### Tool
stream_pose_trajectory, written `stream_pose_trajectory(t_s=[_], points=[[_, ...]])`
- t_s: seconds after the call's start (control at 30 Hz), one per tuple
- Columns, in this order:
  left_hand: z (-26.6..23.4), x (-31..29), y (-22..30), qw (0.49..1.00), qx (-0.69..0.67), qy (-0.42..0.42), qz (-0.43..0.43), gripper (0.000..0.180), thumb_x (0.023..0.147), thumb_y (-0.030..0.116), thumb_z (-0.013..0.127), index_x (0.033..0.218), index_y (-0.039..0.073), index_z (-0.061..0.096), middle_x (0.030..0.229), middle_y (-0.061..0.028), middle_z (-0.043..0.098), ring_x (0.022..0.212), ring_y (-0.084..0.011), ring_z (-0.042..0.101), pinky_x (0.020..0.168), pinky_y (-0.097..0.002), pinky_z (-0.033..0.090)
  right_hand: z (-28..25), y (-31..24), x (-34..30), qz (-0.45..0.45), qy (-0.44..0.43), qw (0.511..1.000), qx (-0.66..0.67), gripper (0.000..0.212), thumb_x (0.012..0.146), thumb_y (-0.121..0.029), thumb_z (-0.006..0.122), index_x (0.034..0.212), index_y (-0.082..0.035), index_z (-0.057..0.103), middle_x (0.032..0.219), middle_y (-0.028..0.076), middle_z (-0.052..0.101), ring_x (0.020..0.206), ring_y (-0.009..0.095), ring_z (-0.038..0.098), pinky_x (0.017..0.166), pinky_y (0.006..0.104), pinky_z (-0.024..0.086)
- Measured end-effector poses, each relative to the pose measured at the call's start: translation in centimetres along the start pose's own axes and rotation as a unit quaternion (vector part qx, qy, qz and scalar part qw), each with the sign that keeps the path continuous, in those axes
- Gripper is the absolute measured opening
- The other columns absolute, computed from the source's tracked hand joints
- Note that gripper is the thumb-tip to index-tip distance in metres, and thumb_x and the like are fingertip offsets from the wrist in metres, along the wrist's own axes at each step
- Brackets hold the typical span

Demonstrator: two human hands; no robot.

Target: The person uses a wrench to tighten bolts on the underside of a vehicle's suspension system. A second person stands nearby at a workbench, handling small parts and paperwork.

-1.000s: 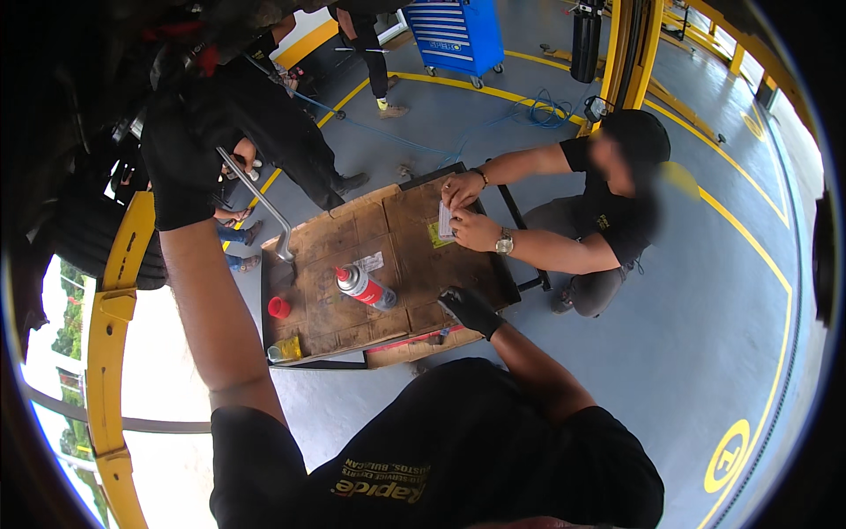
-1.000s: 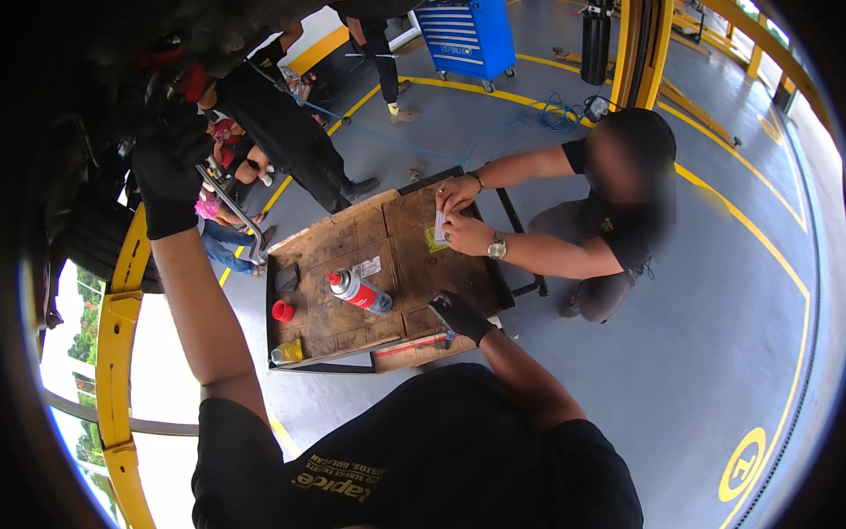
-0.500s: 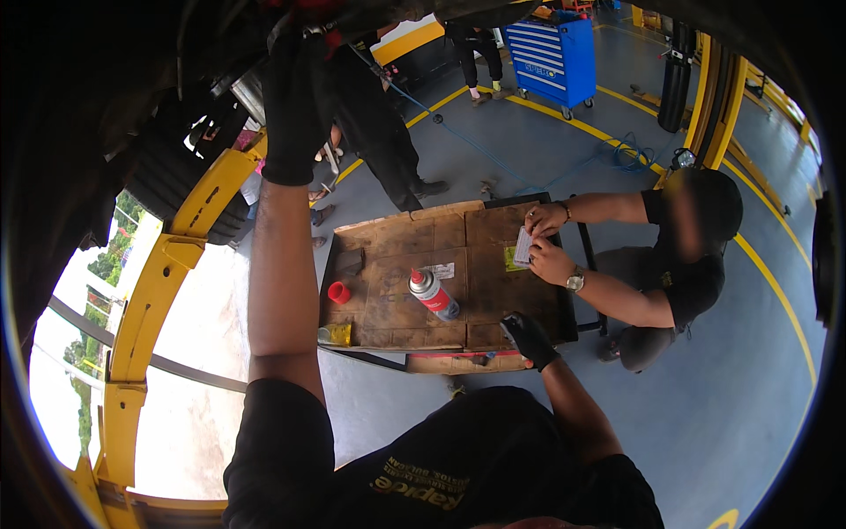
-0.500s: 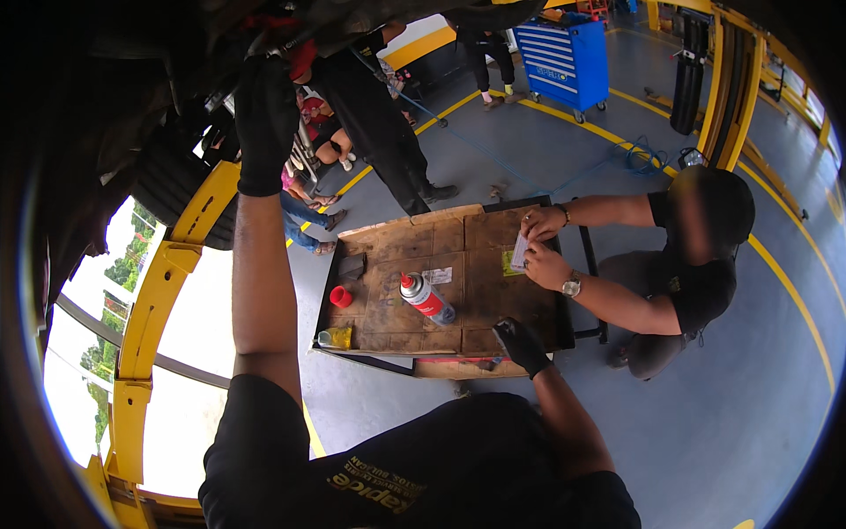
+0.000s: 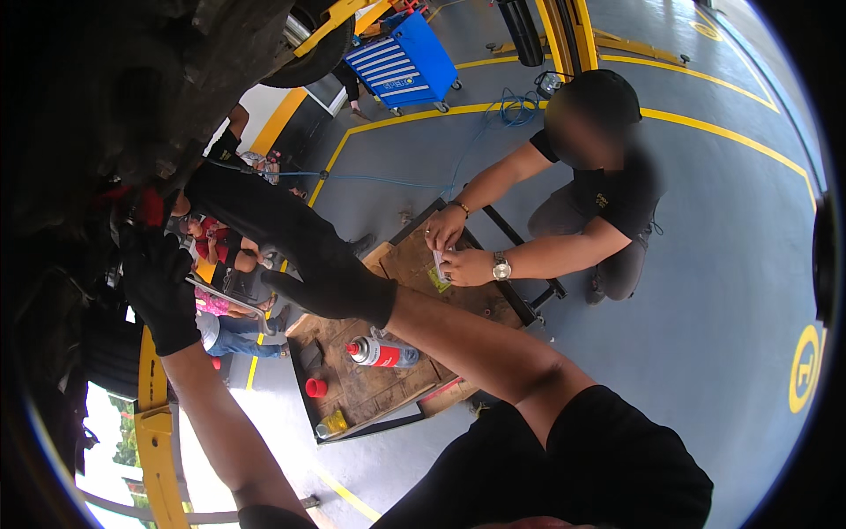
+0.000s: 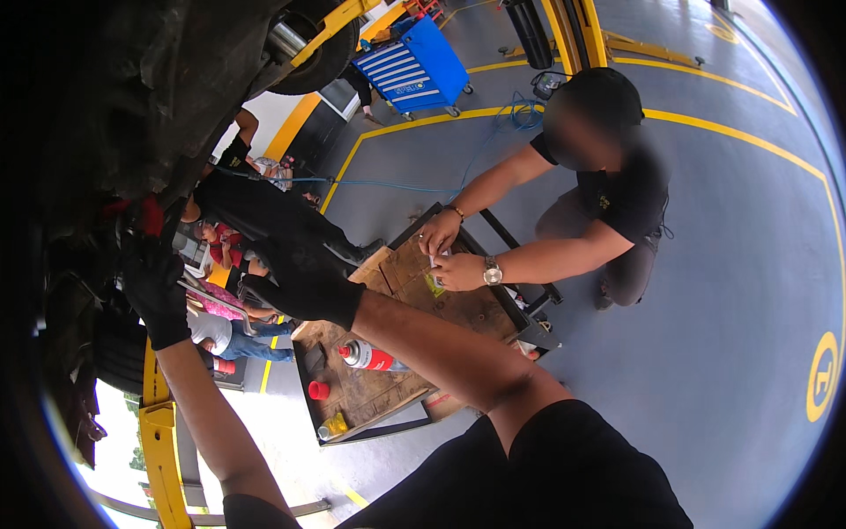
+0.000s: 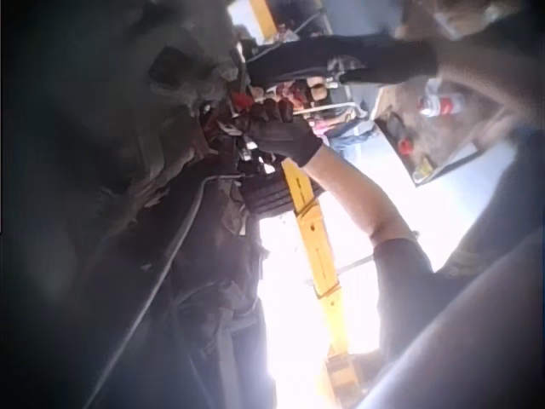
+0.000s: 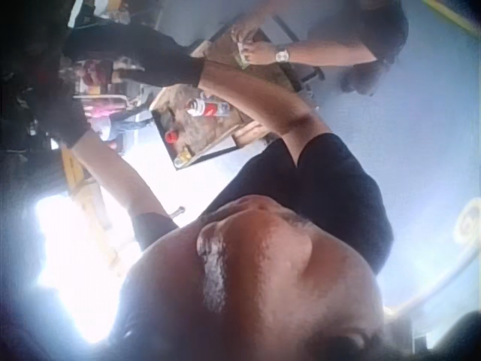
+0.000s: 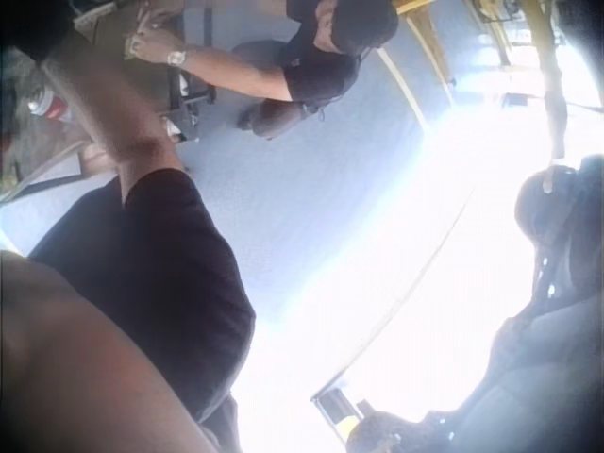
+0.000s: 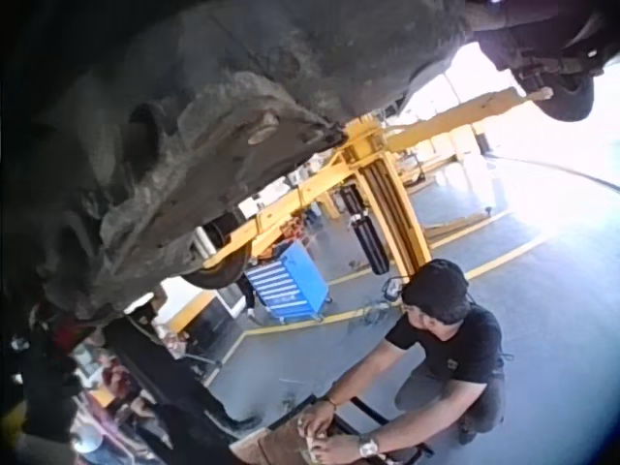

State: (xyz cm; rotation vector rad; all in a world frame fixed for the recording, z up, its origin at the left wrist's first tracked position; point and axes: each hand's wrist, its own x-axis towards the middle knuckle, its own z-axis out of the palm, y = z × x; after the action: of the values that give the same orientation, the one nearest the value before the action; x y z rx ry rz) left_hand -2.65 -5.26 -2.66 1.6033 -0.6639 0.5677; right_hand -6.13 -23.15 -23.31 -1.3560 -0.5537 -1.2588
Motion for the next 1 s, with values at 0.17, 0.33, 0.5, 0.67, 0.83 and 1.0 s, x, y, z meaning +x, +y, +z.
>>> stream_pose_trajectory(t_s=[0.17,0.33,0.5,0.67,0.83,1.0], points=[[-2.4,-0.8,2.3,0.881,-0.36,-0.202,-0.232,0.03,0.108,0.037,0.05,0.094,0.011,0.056,0.075,0.0035,0.05,0.06,-0.0081,0.047,0.051,-0.0234,0.037,4.2,-5.0,4.3,-0.115,-0.035,0.99,0.074,0.039,0.099,-0.03,0.069,0.126,-0.002,0.062,0.122,0.018,0.067,0.106,0.036,0.068,0.091,0.0443,0.055],[0.7,-1.6,3.4,0.918,-0.322,-0.051,-0.227,0.028,0.108,0.034,0.051,0.087,0.015,0.051,0.067,0.0049,0.037,0.05,-0.007,0.031,0.043,-0.0235,0.024,5.7,-5.6,4.9,-0.062,-0.089,0.993,0.054,0.033,0.101,-0.025,0.067,0.127,-0.006,0.063,0.118,0.018,0.068,0.099,0.033,0.07,0.082,0.0444,0.055],[0.8,-3.1,2.8,0.969,-0.174,0.029,-0.174,0.018,0.108,0.028,0.049,0.103,0.014,0.059,0.074,0.0045,0.05,0.056,-0.0068,0.043,0.047,-0.0232,0.031,5.3,-6.4,4.3,-0.115,-0.089,0.988,-0.05,0.028,0.099,-0.026,0.068,0.12,-0.009,0.067,0.104,0.013,0.071,0.09,0.032,0.071,0.074,0.0438,0.055],[-2.9,-0.7,-1.4,0.999,-0.023,-0.048,0.002,0.032,0.108,0.043,0.051,0.107,0.013,0.062,0.081,0.0022,0.056,0.067,-0.0084,0.054,0.059,-0.0248,0.045,6.4,-6.9,4.1,0.082,-0.163,0.982,0.057,0.032,0.095,-0.029,0.071,0.113,-0.004,0.065,0.101,0.014,0.071,0.088,0.031,0.072,0.073,0.0437,0.056],[-3.4,1.7,-3.7,0.764,0.481,0.028,0.429,0.032,0.091,0.012,0.065,0.121,0.001,0.059,0.114,-0.0158,0.063,0.099,-0.0339,0.065,0.087,-0.0406,0.054,8.9,-3.7,4.7,-0.026,-0.084,0.995,0.056,0.028,0.094,-0.031,0.072,0.108,-0.006,0.07,0.099,0.014,0.072,0.082,0.03,0.072,0.07,0.04,0.056],[-0.7,1.1,-4.2,0.771,0.47,0.074,0.424,0.029,0.093,0.007,0.06,0.122,0.003,0.06,0.112,-0.0176,0.066,0.098,-0.0354,0.068,0.085,-0.0413,0.056,8.3,-2.4,6.1,0.029,-0.17,0.981,0.092,0.026,0.091,-0.026,0.075,0.102,-0.002,0.074,0.1,0.015,0.073,0.082,0.031,0.071,0.074,0.0402,0.056]])
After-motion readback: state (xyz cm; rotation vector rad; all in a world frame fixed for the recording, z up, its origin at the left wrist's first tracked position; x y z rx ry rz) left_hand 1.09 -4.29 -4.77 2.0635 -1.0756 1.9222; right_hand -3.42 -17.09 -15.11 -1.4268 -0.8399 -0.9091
